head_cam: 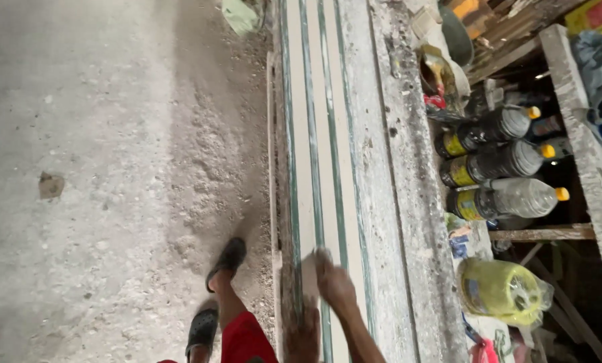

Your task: Apply plaster-like material to a long molding mold and use a putty knife to smooth it out before cleaning the area.

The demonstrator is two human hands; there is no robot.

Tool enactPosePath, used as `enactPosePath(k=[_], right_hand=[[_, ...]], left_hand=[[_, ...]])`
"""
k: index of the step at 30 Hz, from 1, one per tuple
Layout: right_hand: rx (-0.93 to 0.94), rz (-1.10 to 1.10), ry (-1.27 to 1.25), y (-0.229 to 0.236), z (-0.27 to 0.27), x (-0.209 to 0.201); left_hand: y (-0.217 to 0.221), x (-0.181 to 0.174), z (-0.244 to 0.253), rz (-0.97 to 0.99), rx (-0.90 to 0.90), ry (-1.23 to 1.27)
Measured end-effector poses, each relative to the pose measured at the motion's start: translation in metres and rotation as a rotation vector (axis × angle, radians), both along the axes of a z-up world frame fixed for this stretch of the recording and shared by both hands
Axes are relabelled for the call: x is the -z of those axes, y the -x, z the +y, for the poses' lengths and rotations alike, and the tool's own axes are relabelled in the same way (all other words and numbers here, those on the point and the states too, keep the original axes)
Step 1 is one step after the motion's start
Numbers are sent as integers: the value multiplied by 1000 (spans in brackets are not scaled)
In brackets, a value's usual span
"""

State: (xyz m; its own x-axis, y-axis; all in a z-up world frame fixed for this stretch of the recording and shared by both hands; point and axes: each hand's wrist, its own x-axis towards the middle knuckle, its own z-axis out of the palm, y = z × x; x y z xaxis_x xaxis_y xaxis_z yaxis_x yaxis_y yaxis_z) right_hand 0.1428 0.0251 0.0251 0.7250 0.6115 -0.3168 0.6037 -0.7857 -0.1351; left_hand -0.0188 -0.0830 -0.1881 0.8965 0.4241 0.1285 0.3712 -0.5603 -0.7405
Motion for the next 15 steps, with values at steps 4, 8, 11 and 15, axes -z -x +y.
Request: enactPosePath(k=[4, 8, 11, 15], right_hand=[[125, 180, -47, -150, 122, 43], [-273, -467, -380, -102, 87, 27], [119, 174, 29, -53, 63, -11], [325, 408, 202, -94, 111, -27]], left_hand=[[-21, 8, 40, -351, 122, 294], [-16, 2, 92, -567, 287, 549], [-15, -16, 116, -825, 396, 872], [-39, -92, 228, -143, 600, 1896]])
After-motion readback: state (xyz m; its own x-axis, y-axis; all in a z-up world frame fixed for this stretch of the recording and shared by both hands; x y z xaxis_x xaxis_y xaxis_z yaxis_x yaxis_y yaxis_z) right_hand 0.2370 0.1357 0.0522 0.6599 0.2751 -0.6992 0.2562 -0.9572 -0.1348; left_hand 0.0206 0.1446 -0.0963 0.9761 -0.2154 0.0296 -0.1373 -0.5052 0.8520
